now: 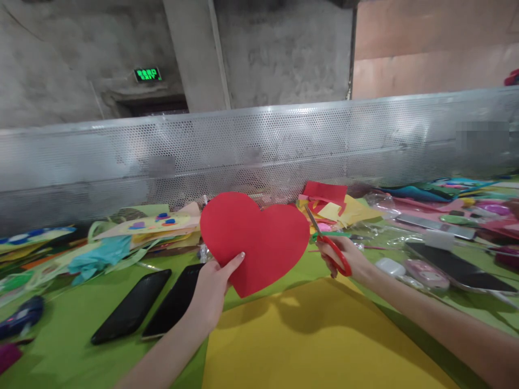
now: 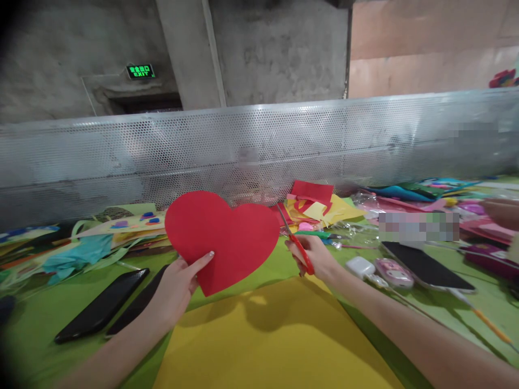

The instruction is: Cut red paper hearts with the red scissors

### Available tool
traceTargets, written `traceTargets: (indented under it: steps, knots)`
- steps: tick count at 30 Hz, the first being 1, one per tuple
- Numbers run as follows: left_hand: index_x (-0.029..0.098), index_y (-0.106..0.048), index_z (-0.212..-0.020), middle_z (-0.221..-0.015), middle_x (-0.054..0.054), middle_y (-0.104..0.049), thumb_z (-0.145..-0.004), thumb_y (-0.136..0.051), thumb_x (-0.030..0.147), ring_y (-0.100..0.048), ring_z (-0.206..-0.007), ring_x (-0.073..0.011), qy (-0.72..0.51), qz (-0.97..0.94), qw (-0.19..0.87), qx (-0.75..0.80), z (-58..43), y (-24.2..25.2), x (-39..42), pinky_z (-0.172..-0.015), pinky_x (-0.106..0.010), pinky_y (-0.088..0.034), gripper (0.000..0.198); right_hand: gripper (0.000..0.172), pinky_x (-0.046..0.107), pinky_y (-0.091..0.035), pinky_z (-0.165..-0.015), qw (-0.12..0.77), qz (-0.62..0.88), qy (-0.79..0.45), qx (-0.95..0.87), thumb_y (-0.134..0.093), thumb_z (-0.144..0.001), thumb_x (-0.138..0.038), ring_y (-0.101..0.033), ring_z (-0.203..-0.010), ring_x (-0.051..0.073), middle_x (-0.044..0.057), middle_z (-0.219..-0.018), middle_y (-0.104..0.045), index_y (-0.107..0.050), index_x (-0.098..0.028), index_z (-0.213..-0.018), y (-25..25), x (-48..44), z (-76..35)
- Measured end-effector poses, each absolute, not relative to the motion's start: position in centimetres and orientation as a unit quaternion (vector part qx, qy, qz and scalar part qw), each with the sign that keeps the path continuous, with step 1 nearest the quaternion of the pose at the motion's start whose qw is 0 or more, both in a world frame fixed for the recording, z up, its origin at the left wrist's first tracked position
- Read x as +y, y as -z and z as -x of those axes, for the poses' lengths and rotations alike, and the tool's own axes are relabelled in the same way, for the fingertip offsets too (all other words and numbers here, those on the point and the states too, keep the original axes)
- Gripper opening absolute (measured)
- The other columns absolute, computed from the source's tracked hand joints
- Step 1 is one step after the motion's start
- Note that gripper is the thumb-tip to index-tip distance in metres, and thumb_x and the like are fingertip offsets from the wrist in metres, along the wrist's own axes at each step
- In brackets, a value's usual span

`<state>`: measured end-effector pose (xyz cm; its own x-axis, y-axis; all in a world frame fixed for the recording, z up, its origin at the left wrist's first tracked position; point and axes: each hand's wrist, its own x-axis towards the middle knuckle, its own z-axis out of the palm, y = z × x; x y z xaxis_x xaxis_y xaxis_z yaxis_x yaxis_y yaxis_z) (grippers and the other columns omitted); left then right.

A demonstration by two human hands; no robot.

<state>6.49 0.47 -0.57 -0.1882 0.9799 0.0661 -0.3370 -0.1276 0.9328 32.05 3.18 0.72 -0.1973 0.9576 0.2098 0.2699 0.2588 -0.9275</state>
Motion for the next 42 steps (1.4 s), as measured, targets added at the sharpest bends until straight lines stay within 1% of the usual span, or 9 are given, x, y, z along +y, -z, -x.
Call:
traceTargets:
  steps: [5, 8, 11, 15, 20, 26, 34, 42]
  knots:
    - [0.016, -0.064, -0.091, -0.111, -0.009, -0.063, -0.066, -0.071, 0.023, -0.059, -0.1, -0.0231, -0.644, -0.387, 0.516, 0.41, -6.54, 0.36, 0.23, -0.084, -0.033, -0.05, 0.026, 0.032, 0.022, -0.041, -0.035, 0.431, 0.457, -0.398, -0.669, -0.057, -0.071, -0.041, -0.043, -0.033, 0.008, -0.007, -0.043, -0.04, -0.039, -0.019, -0.057, -0.78, 3.03, -31.91]
    - [0.015, -0.064, -0.091, -0.111, -0.011, -0.063, -0.066, -0.071, 0.023, -0.06, -0.1, -0.0236, -0.643, -0.385, 0.512, 0.419, -6.58, 0.27, 0.18, -0.083, -0.034, -0.05, 0.027, 0.032, 0.022, -0.042, -0.035, 0.425, 0.462, -0.396, -0.67, -0.057, -0.071, -0.042, -0.043, -0.034, 0.008, -0.007, -0.043, -0.04, -0.039, -0.019, -0.058, -0.69, 3.01, -31.84]
    - [0.014, -0.063, -0.095, -0.111, -0.013, -0.063, -0.067, -0.07, 0.021, -0.059, -0.1, -0.0238, -0.645, -0.382, 0.515, 0.416, -6.68, 0.18, 0.2, -0.083, -0.033, -0.05, 0.029, 0.032, 0.021, -0.042, -0.035, 0.424, 0.459, -0.397, -0.673, -0.057, -0.072, -0.042, -0.044, -0.034, 0.007, -0.007, -0.044, -0.041, -0.039, -0.019, -0.059, -0.66, 3.02, -31.86]
    - [0.014, -0.062, -0.098, -0.112, -0.012, -0.063, -0.066, -0.071, 0.02, -0.059, -0.1, -0.0231, -0.648, -0.379, 0.514, 0.414, -6.72, 0.22, 0.29, -0.083, -0.033, -0.05, 0.034, 0.033, 0.021, -0.044, -0.036, 0.418, 0.462, -0.392, -0.677, -0.056, -0.072, -0.044, -0.045, -0.035, 0.008, -0.007, -0.044, -0.041, -0.039, -0.019, -0.059, -0.71, 2.99, -31.87]
    - [0.015, -0.064, -0.095, -0.108, -0.012, -0.064, -0.066, -0.072, 0.024, -0.061, -0.096, -0.0239, -0.644, -0.389, 0.512, 0.414, -6.5, 0.58, 0.49, -0.082, -0.034, -0.051, 0.031, 0.031, 0.021, -0.043, -0.035, 0.416, 0.466, -0.389, -0.677, -0.057, -0.072, -0.041, -0.044, -0.034, 0.008, -0.006, -0.043, -0.042, -0.04, -0.019, -0.058, -0.58, 3.04, -31.94]
    - [0.015, -0.064, -0.093, -0.11, -0.011, -0.063, -0.066, -0.071, 0.021, -0.06, -0.099, -0.023, -0.653, -0.381, 0.515, 0.405, -6.64, 0.32, 0.21, -0.084, -0.034, -0.05, 0.029, 0.028, 0.021, -0.042, -0.037, 0.412, 0.455, -0.381, -0.691, -0.053, -0.075, -0.037, -0.044, -0.036, 0.008, -0.006, -0.043, -0.041, -0.041, -0.019, -0.058, -0.32, 3.28, -32.25]
    - [0.017, -0.065, -0.089, -0.11, -0.009, -0.064, -0.067, -0.071, 0.024, -0.059, -0.1, -0.0234, -0.642, -0.392, 0.516, 0.409, -6.48, 0.42, 0.31, -0.084, -0.034, -0.05, 0.024, 0.029, 0.022, -0.043, -0.038, 0.405, 0.45, -0.384, -0.697, -0.052, -0.077, -0.038, -0.043, -0.036, 0.008, -0.007, -0.044, -0.039, -0.04, -0.019, -0.058, -0.68, 2.93, -32.2]
    - [0.014, -0.064, -0.095, -0.111, -0.01, -0.063, -0.066, -0.071, 0.019, -0.059, -0.101, -0.023, -0.656, -0.384, 0.517, 0.394, -6.79, 0.11, 0.23, -0.086, -0.035, -0.05, 0.03, 0.03, 0.021, -0.044, -0.039, 0.402, 0.457, -0.383, -0.695, -0.054, -0.076, -0.039, -0.045, -0.036, 0.008, -0.007, -0.044, -0.04, -0.039, -0.019, -0.059, -0.64, 3.08, -32.2]
